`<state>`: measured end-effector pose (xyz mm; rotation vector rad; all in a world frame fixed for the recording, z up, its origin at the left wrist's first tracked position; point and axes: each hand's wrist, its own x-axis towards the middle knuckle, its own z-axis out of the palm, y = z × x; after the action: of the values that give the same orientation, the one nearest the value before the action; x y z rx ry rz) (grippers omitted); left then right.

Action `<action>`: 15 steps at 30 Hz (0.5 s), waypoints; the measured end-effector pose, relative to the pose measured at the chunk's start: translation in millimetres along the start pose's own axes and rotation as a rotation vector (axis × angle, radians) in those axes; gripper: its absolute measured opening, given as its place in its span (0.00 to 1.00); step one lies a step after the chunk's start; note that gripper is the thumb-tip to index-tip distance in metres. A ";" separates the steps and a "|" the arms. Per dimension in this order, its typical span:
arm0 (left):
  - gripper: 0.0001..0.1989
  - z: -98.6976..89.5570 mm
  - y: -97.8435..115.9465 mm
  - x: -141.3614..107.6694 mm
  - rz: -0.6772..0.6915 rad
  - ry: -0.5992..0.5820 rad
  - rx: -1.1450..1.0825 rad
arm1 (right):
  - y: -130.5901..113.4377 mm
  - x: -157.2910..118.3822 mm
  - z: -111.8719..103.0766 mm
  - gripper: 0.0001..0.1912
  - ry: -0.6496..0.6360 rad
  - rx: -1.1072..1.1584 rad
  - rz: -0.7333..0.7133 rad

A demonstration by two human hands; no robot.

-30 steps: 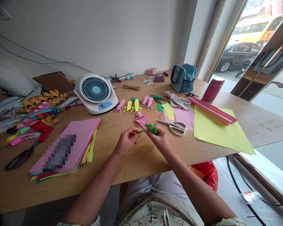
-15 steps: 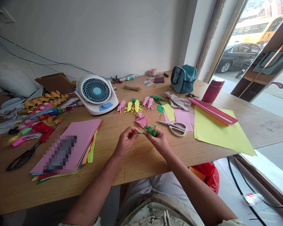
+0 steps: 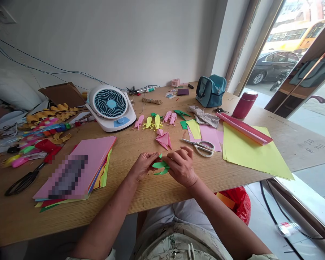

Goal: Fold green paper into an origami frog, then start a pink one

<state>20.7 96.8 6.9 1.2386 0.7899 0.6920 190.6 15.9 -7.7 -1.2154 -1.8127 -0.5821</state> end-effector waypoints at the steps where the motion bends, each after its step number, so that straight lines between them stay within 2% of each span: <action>1: 0.26 -0.6 0.0 -0.1 -0.014 -0.007 -0.015 | -1.6 0.5 -1.2 0.15 -0.003 -0.017 -0.034; 5: 0.24 -1.6 1.3 -0.1 -0.009 -0.009 -0.056 | -5.9 1.6 -2.9 0.16 -0.005 -0.044 -0.072; 11: 0.23 1.9 2.5 -1.2 0.041 0.040 -0.084 | -0.9 -3.0 1.6 0.14 -0.044 0.002 0.042; 15: 0.24 4.5 3.4 -2.1 0.073 0.048 -0.094 | 1.2 -2.0 5.6 0.09 -0.014 0.077 0.152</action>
<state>23.1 93.3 11.1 1.1737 0.7462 0.8124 189.9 19.5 -12.4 -1.2942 -1.7206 -0.4149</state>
